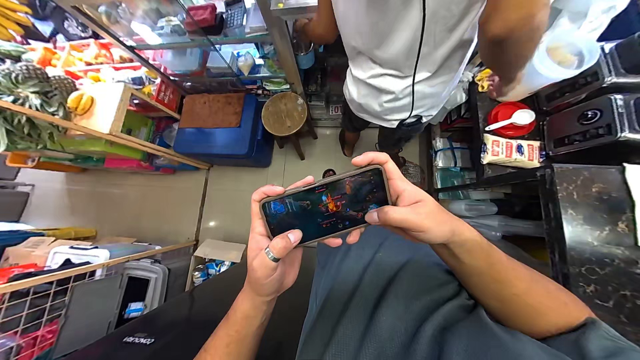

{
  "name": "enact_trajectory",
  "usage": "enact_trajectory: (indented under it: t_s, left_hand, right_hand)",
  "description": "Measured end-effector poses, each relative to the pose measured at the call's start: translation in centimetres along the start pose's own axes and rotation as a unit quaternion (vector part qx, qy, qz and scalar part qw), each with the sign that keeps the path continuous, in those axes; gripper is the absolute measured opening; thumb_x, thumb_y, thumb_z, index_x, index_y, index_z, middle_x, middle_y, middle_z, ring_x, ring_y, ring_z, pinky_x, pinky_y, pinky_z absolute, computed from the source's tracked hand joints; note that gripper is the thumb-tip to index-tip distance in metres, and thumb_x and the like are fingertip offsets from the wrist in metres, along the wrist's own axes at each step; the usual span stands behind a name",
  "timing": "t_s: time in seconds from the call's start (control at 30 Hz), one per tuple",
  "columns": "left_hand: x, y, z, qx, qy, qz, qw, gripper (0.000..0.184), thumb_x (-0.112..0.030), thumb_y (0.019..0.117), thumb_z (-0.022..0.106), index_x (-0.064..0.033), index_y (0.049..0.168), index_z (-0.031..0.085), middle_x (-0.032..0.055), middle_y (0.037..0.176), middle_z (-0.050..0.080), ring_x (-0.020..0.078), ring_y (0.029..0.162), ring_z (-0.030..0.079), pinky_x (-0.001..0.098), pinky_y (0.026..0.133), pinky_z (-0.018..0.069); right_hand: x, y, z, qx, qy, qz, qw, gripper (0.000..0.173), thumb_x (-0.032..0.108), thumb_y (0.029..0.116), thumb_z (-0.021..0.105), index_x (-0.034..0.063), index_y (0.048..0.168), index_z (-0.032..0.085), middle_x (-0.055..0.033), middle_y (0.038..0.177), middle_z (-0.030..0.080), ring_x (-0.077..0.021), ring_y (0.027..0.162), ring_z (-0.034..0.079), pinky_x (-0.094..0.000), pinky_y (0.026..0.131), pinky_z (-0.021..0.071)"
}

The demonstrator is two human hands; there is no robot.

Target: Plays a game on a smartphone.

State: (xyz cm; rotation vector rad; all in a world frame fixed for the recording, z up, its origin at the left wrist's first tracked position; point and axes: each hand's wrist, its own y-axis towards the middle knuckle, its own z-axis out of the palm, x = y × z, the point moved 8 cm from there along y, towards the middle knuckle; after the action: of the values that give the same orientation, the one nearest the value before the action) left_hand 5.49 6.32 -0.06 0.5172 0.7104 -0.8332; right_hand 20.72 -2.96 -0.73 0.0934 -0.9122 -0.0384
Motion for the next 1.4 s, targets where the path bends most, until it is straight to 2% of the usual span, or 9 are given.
enact_trajectory:
  t_s: [0.4, 0.83, 0.97, 1.13, 1.23, 1.4]
  left_hand:
    - [-0.06, 0.01, 0.17, -0.002, 0.004, 0.0, 1.0, 0.052, 0.001, 0.0925, 0.056, -0.0223, 0.137, 0.044, 0.0206, 0.151, 0.047, 0.0432, 0.116, 0.065, 0.0547, 0.076, 0.0624]
    - [-0.04, -0.06, -0.04, -0.008, 0.001, -0.004, 1.0, 0.051, -0.001, 0.0929, 0.057, -0.0232, 0.137, 0.045, 0.0204, 0.15, 0.048, 0.0433, 0.116, 0.065, 0.0557, 0.077, 0.0621]
    - [-0.07, 0.0, -0.02, -0.012, 0.001, -0.002, 1.0, 0.05, 0.002, 0.0941, 0.054, -0.0218, 0.137, 0.045, 0.0209, 0.15, 0.048, 0.0436, 0.115, 0.065, 0.0556, 0.075, 0.0625]
    - [0.0, 0.2, 0.17, 0.015, -0.025, -0.011, 0.999, 0.054, 0.003, 0.0905, 0.049, -0.0224, 0.138, 0.046, 0.0193, 0.153, 0.046, 0.0441, 0.121, 0.062, 0.0591, 0.082, 0.0597]
    - [0.07, 0.13, 0.13, 0.018, -0.022, -0.011, 1.0, 0.056, 0.003, 0.0894, 0.049, -0.022, 0.139, 0.045, 0.0196, 0.153, 0.045, 0.0447, 0.121, 0.061, 0.0601, 0.082, 0.0594]
    - [-0.02, 0.04, 0.17, 0.021, -0.012, -0.005, 1.0, 0.057, 0.003, 0.0884, 0.05, -0.022, 0.14, 0.045, 0.0185, 0.154, 0.045, 0.0434, 0.122, 0.061, 0.0585, 0.082, 0.06]
  right_hand:
    - [0.14, -0.1, 0.14, 0.013, 0.009, -0.002, 1.0, 0.071, -0.007, 0.0922, 0.046, 0.0261, 0.152, 0.029, -0.02, 0.135, 0.056, -0.037, 0.112, 0.067, -0.0507, 0.082, 0.0633]
    - [0.13, 0.0, 0.03, -0.004, -0.005, 0.002, 1.0, 0.071, -0.011, 0.092, 0.044, 0.0253, 0.151, 0.031, -0.0196, 0.133, 0.057, -0.0362, 0.111, 0.068, -0.0504, 0.081, 0.064]
    - [0.06, -0.02, 0.01, 0.005, 0.004, -0.001, 1.0, 0.072, -0.008, 0.0918, 0.047, 0.0262, 0.153, 0.029, -0.0197, 0.135, 0.056, -0.0364, 0.112, 0.067, -0.0503, 0.082, 0.0635]
    - [0.44, -0.02, -0.11, 0.012, 0.002, 0.0, 1.0, 0.073, -0.003, 0.091, 0.05, 0.0279, 0.153, 0.028, -0.0182, 0.137, 0.056, -0.0351, 0.114, 0.066, -0.0493, 0.082, 0.0635]
    - [0.55, -0.07, -0.15, 0.012, 0.001, -0.004, 1.0, 0.073, -0.006, 0.0909, 0.05, 0.0269, 0.153, 0.029, -0.0181, 0.136, 0.056, -0.0349, 0.114, 0.066, -0.0495, 0.082, 0.0636]
    - [0.58, -0.08, -0.02, 0.022, 0.004, 0.001, 1.0, 0.074, -0.004, 0.09, 0.052, 0.0277, 0.153, 0.029, -0.02, 0.136, 0.056, -0.0365, 0.113, 0.066, -0.049, 0.082, 0.0634]
